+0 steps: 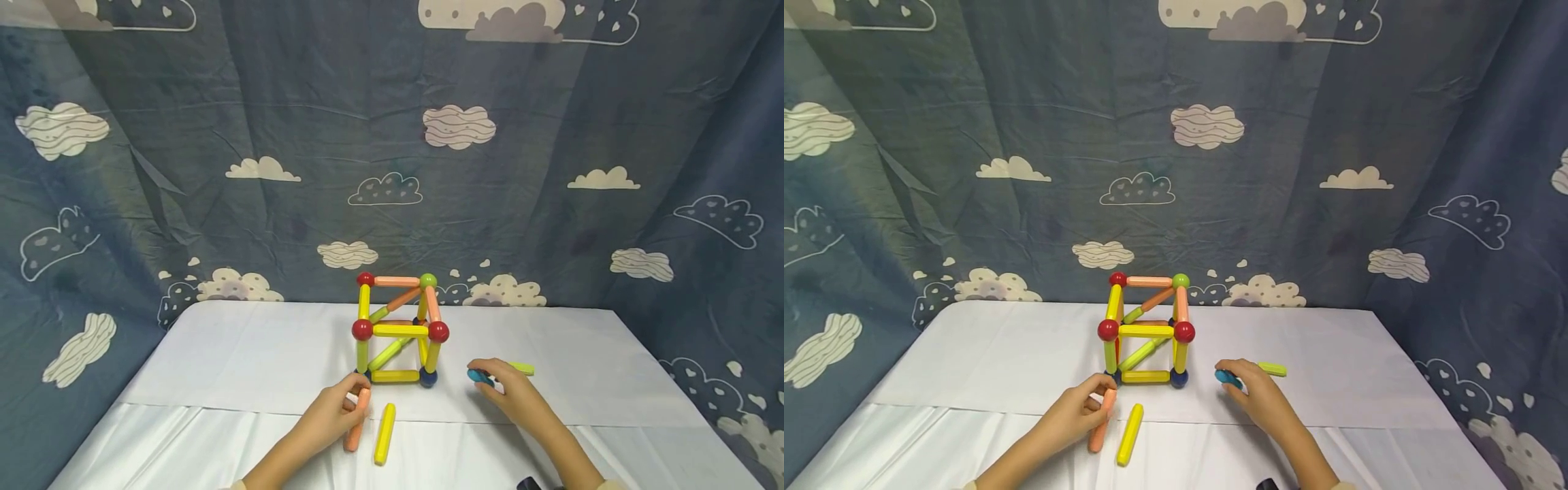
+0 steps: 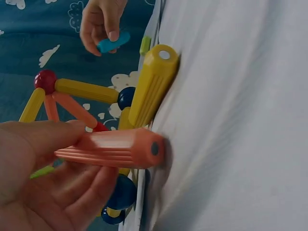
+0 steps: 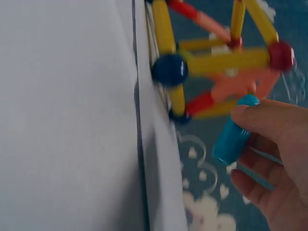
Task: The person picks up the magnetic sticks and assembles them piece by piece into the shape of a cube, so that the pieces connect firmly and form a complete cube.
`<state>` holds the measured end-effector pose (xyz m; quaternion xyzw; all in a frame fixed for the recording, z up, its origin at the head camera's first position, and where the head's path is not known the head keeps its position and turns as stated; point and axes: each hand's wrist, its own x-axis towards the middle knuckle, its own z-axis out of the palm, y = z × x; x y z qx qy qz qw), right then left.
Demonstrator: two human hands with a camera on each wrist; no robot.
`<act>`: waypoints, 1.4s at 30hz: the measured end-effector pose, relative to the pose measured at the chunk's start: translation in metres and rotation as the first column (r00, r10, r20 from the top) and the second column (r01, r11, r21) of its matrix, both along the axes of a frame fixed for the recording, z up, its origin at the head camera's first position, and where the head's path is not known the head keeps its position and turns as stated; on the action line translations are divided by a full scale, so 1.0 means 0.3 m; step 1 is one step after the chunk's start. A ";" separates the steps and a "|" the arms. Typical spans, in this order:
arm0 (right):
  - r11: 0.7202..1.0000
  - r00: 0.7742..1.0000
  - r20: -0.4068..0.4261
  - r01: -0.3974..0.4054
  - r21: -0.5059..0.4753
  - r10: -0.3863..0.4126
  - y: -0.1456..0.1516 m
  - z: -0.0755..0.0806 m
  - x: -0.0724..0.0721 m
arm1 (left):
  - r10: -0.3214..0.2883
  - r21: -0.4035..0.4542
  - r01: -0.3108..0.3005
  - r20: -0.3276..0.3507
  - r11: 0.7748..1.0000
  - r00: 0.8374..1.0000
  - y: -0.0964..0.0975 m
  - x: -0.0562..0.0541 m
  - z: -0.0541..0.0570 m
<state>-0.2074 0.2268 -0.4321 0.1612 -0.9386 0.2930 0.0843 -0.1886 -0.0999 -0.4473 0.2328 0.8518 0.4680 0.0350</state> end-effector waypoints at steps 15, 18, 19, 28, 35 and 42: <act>0.980 0.884 -0.427 -0.148 0.132 0.191 -0.266 -0.027 -0.036 | 0.161 0.298 -0.066 -0.309 0.952 0.937 0.013 -0.002 0.021; 0.979 0.864 -0.465 -0.147 0.139 0.196 -0.284 -0.039 -0.046 | 0.181 0.339 -0.073 -0.299 0.938 0.937 0.020 -0.006 0.019; 0.979 0.864 -0.464 -0.148 0.140 0.197 -0.288 -0.042 -0.047 | 0.186 0.352 -0.076 -0.291 0.933 0.938 0.024 -0.006 0.020; 0.988 0.939 -0.308 -0.151 0.031 0.153 -0.310 -0.055 -0.045 | 0.250 0.421 -0.102 -0.313 0.901 0.916 0.075 0.030 0.105; 0.972 0.974 -0.140 -0.198 -0.124 0.181 -0.314 -0.057 -0.040 | 0.227 0.400 -0.084 -0.328 0.913 0.917 0.120 0.011 0.141; 0.924 0.963 -0.126 -0.266 -0.276 0.240 -0.318 -0.069 -0.046 | 0.212 0.410 -0.048 -0.364 0.911 0.907 0.144 -0.006 0.143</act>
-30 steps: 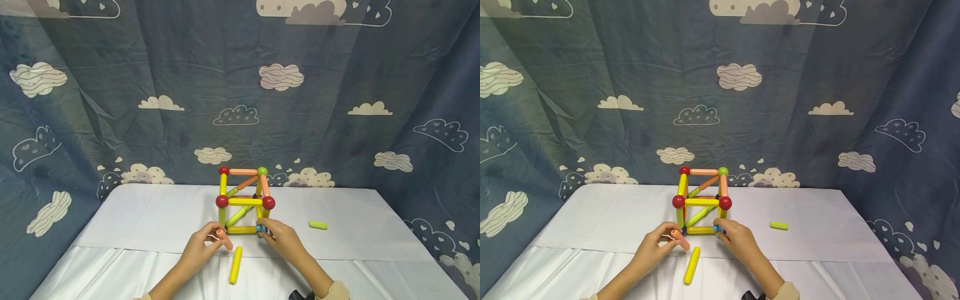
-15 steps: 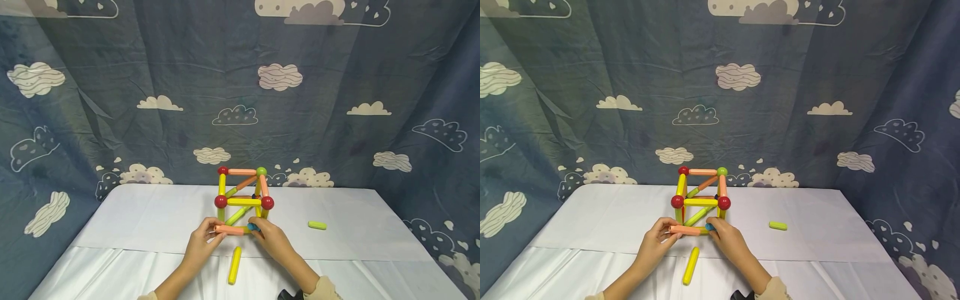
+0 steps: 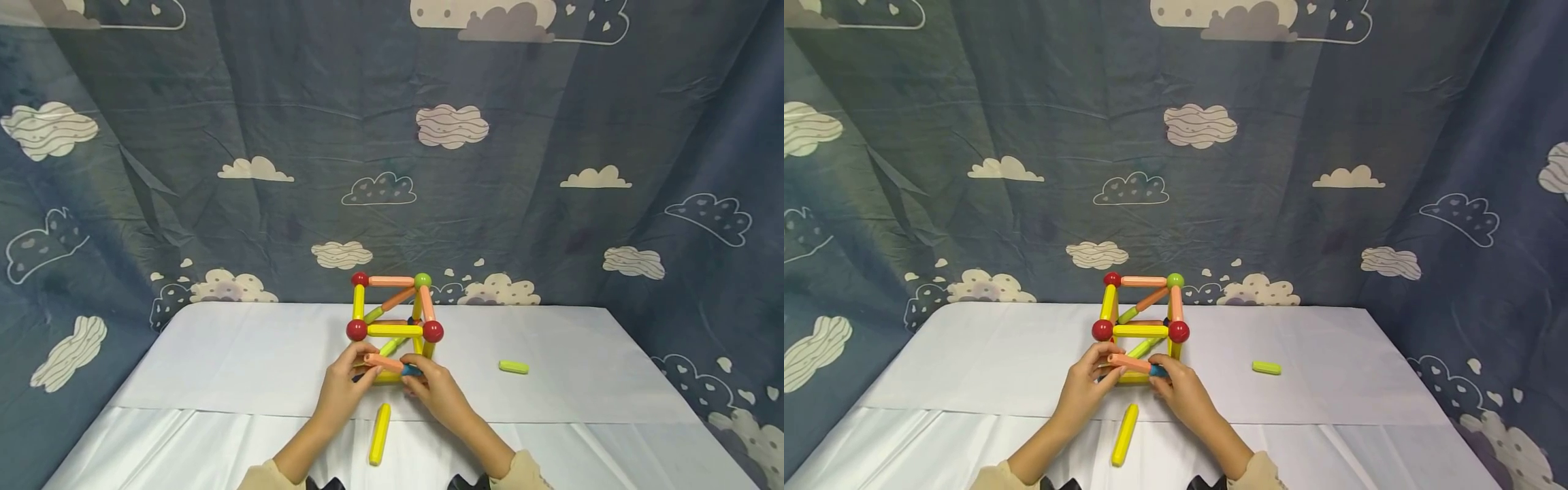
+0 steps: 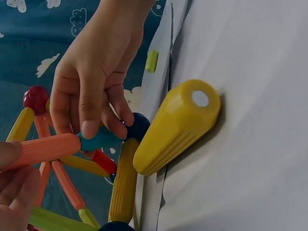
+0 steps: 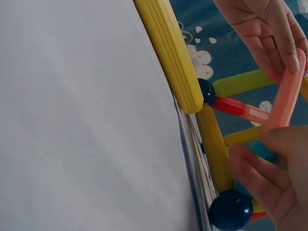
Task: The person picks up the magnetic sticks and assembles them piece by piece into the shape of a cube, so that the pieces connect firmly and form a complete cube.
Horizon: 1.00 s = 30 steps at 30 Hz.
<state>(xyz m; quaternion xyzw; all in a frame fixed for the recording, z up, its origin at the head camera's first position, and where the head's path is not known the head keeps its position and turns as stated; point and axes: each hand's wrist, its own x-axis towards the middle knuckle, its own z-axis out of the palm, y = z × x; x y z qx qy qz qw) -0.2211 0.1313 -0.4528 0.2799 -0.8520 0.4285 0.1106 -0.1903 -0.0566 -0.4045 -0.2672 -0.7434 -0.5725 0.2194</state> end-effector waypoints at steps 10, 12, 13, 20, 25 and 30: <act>0.993 1.000 -0.026 0.014 -0.114 -0.017 -0.032 -0.005 -0.016 | 0.188 -0.157 -0.253 -0.338 0.955 0.922 -0.042 -0.079 -0.066; 0.992 0.999 -0.025 0.034 -0.120 -0.037 -0.038 0.000 -0.017 | 0.252 -0.171 -0.327 -0.354 0.930 0.901 -0.055 -0.090 -0.053; 0.991 0.999 -0.025 0.043 -0.126 -0.047 -0.042 0.003 -0.018 | 0.269 -0.184 -0.340 -0.326 0.922 0.907 -0.060 -0.095 -0.046; 0.988 0.993 -0.017 0.113 -0.104 -0.115 -0.067 0.009 -0.022 | 0.252 -0.233 -0.252 -0.032 0.939 0.967 -0.074 -0.131 -0.034; 0.983 0.988 -0.013 0.152 -0.099 -0.154 -0.075 0.009 -0.021 | 0.209 -0.166 -0.200 0.041 0.966 0.977 -0.067 -0.144 -0.040; 0.978 0.984 -0.046 0.164 -0.125 -0.171 -0.078 0.004 -0.023 | 0.201 -0.118 -0.193 0.058 0.974 0.978 -0.057 -0.148 -0.046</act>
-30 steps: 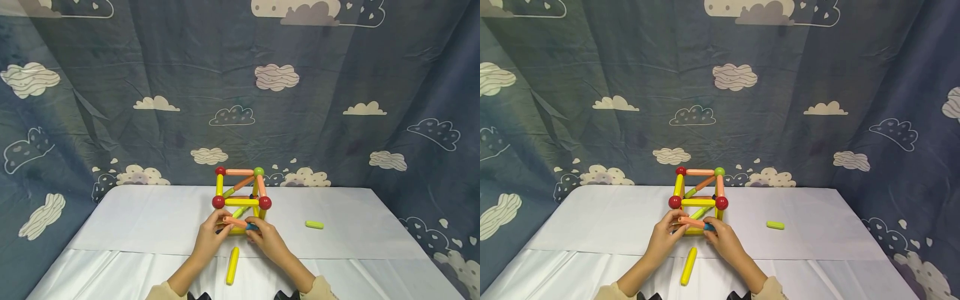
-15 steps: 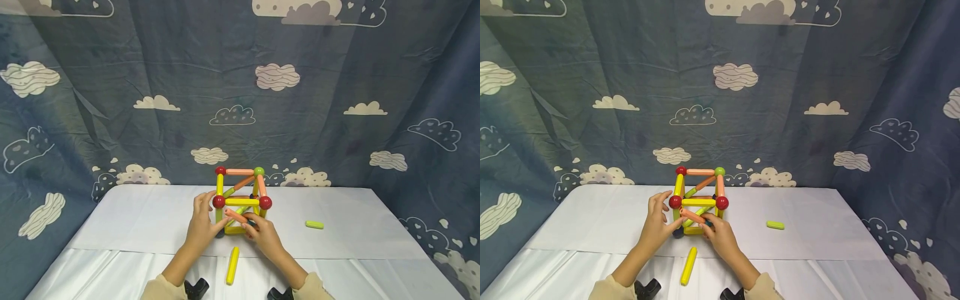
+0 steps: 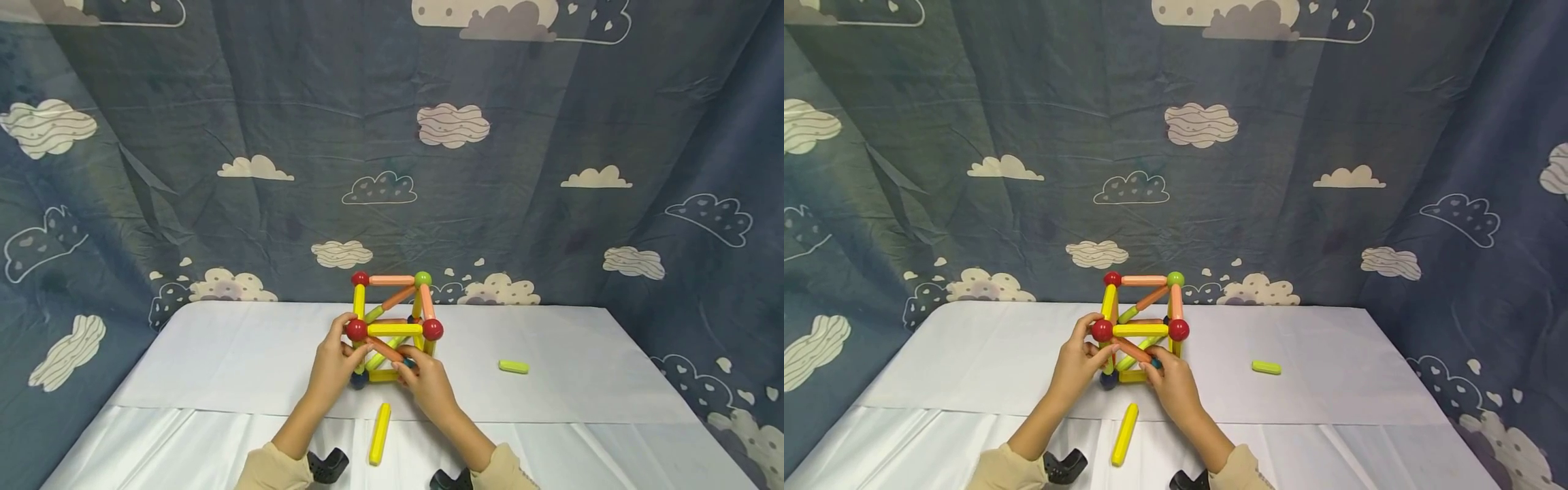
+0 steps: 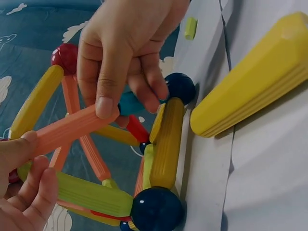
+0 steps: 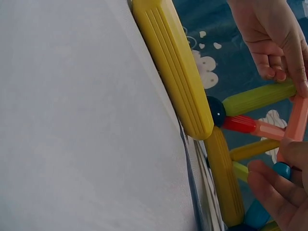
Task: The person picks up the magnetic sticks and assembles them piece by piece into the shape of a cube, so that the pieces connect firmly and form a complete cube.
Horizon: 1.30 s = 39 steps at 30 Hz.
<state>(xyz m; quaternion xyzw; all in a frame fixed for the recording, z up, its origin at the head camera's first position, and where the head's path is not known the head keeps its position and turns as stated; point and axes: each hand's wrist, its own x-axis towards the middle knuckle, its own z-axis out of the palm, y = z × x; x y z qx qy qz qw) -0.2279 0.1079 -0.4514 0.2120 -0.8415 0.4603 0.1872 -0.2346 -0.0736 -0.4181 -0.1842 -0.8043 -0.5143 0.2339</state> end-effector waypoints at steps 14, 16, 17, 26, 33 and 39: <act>0.997 1.000 -0.026 0.010 0.075 -0.008 0.032 0.013 0.008 | 0.068 -0.067 -0.074 -0.084 0.995 0.994 0.015 -0.001 -0.021; 0.995 0.999 -0.039 0.010 0.098 -0.007 0.032 0.013 0.005 | 0.078 -0.071 -0.085 -0.097 0.994 0.992 0.016 0.000 -0.024; 0.994 0.999 -0.050 0.015 0.112 -0.010 0.031 0.011 0.002 | 0.082 -0.072 -0.089 -0.102 0.993 0.991 0.016 0.000 -0.025; 0.986 0.991 -0.114 0.083 0.148 -0.066 0.018 -0.001 -0.005 | 0.090 -0.088 -0.102 -0.132 0.991 0.987 0.018 0.004 -0.035; 0.996 0.983 -0.183 -0.001 0.084 0.017 0.069 0.021 0.026 | 0.080 -0.122 -0.089 -0.075 0.989 0.994 0.008 0.020 -0.044; 0.993 0.958 -0.286 0.051 0.104 -0.019 0.241 0.040 0.055 | 0.073 -0.105 -0.057 0.148 0.993 0.986 -0.024 0.065 -0.063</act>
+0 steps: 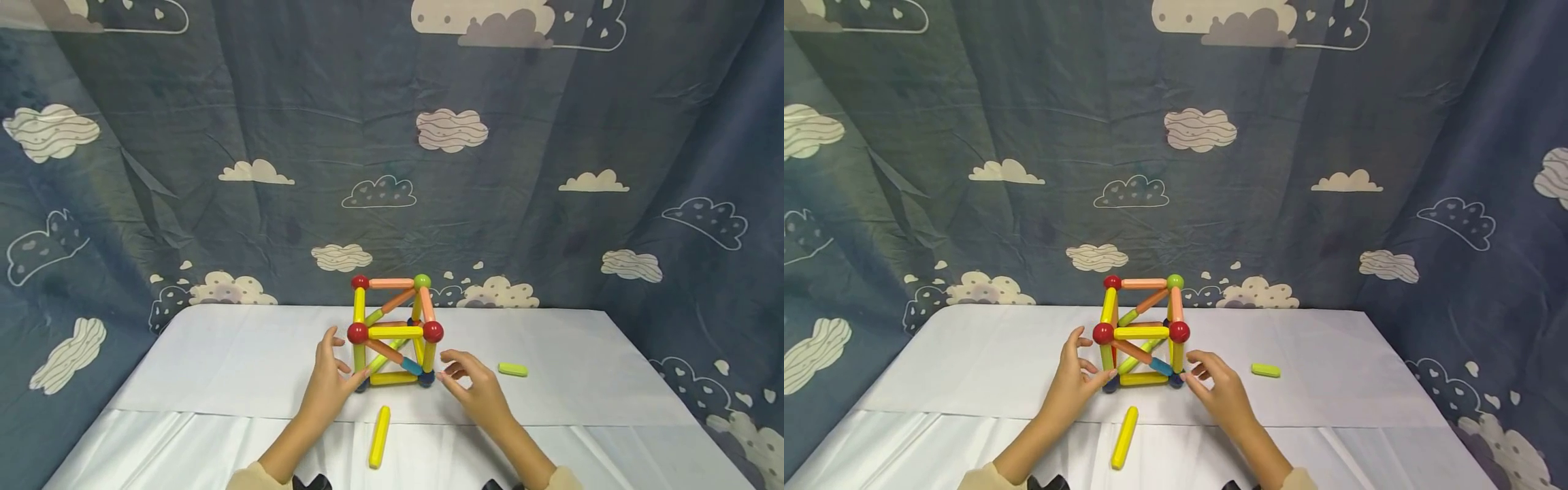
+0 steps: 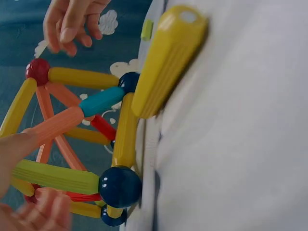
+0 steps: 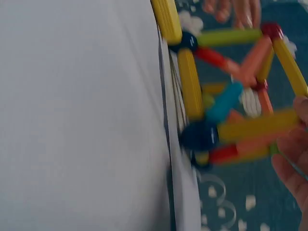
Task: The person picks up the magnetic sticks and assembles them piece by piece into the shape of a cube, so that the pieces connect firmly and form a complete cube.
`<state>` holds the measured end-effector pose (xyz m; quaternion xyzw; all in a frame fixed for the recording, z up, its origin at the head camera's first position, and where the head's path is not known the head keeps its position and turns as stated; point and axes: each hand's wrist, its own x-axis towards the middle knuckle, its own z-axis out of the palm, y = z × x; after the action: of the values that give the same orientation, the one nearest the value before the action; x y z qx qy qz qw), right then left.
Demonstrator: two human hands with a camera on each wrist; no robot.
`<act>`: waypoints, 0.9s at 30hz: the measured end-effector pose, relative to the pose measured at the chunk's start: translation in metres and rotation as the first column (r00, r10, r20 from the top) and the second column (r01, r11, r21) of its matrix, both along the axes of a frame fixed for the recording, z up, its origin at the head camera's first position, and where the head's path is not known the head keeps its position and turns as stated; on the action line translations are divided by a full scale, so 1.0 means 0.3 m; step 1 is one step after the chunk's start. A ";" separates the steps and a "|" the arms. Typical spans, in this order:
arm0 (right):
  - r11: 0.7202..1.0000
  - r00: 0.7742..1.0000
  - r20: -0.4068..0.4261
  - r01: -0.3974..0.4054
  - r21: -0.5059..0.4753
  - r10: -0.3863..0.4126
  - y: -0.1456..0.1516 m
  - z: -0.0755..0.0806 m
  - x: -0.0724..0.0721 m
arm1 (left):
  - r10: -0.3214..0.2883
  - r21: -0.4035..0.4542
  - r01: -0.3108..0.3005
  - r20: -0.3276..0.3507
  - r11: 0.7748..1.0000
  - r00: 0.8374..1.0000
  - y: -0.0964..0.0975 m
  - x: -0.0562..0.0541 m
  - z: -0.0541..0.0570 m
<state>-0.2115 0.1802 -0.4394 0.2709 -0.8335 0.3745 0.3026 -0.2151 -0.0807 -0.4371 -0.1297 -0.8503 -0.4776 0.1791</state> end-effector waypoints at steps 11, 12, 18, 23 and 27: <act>0.959 0.946 0.196 0.229 0.168 -0.260 0.313 -0.061 -0.025 | -0.276 -0.135 0.359 0.417 0.923 0.866 -0.016 0.080 -0.052; 0.956 0.937 0.227 0.227 0.184 -0.266 0.325 -0.067 -0.028 | -0.301 -0.140 0.394 0.434 0.908 0.849 -0.014 0.083 -0.056; 0.926 0.866 0.365 0.246 0.287 -0.342 0.356 -0.102 -0.035 | -0.397 -0.200 0.554 0.509 0.808 0.764 -0.007 0.090 -0.071; 0.903 0.851 0.356 0.270 0.335 -0.386 0.364 -0.116 -0.041 | -0.411 -0.266 0.593 0.510 0.760 0.755 0.000 0.094 -0.064; 0.884 0.836 0.354 0.287 0.369 -0.420 0.366 -0.116 -0.041 | -0.422 -0.207 0.598 0.536 0.774 0.731 0.004 0.099 -0.056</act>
<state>-0.2237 0.2900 -0.4741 0.0652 -0.9618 0.2297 0.1339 -0.1855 -0.0794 -0.4538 -0.2763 -0.8701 -0.3580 -0.1959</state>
